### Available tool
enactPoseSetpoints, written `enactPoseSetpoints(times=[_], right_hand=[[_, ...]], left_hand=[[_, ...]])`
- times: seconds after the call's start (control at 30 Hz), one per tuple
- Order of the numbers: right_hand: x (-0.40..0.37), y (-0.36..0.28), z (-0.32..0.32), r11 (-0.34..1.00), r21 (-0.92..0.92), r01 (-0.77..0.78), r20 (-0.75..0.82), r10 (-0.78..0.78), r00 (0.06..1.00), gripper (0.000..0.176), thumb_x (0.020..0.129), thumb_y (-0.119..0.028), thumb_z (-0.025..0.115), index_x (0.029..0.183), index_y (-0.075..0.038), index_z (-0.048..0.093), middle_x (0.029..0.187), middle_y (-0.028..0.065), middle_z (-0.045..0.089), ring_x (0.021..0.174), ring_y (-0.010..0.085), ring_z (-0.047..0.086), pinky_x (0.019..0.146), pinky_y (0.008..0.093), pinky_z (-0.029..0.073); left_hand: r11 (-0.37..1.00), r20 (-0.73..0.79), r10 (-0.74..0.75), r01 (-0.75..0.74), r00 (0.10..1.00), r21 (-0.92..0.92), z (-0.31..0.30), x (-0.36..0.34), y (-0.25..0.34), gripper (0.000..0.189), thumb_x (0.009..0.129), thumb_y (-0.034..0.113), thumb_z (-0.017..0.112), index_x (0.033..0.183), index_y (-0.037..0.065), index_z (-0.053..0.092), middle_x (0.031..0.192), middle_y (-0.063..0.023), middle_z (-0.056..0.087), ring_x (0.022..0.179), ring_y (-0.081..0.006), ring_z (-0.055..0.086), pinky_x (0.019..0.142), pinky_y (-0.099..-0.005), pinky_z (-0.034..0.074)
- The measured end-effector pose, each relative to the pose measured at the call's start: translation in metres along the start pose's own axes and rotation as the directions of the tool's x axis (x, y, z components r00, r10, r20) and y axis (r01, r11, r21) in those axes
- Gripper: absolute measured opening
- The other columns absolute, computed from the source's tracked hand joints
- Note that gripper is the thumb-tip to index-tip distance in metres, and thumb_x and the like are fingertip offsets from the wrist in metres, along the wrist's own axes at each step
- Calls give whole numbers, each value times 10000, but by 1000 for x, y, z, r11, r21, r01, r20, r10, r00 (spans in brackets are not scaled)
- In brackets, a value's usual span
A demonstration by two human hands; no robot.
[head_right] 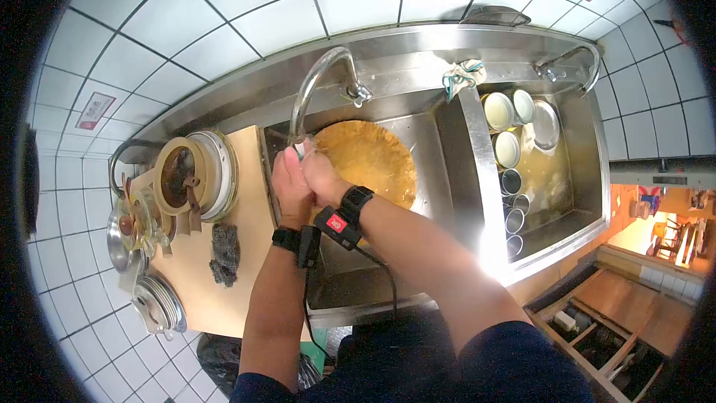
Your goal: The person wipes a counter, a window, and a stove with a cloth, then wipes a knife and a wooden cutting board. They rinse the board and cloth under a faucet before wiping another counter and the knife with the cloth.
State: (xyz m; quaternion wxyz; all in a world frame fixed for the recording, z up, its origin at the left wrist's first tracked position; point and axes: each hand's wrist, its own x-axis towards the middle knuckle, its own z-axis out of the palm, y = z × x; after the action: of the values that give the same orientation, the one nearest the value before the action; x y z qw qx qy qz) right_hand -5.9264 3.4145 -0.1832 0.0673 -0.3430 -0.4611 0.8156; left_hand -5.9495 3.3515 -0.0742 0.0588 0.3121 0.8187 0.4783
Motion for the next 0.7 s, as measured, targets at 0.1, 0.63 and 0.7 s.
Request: enactPoseSetpoints(times=[0.1,0.63,0.7], right_hand=[[-63,-82,9,987,56,-153,-24,155,988,492,1084,-372,325,1258,18,569,1209,298,638,1138,421,605,961,467,480],[-87,-113,8,921,374,-112,162,54,985,385,1046,-349,513,1306,-80,605,1200,39,656,1087,186,608,1015,353,439],[-68,-110,-11,874,477,-95,128,38,991,389,1055,-369,491,1301,-89,605,1206,36,655,1089,187,608,1009,353,445]], left_hand=[[952,-38,-206,191,978,-238,4,3,19,437,1088,329,411,927,-21,618,916,-165,633,834,-333,605,754,-442,460],[149,419,-381,501,824,-852,-13,11,20,506,1102,404,395,1477,68,433,1320,-44,557,1221,-178,537,1060,-347,413],[508,276,-398,461,875,-728,5,-8,18,498,1109,373,370,1489,55,413,1422,-65,523,1324,-192,475,1133,-347,340]])
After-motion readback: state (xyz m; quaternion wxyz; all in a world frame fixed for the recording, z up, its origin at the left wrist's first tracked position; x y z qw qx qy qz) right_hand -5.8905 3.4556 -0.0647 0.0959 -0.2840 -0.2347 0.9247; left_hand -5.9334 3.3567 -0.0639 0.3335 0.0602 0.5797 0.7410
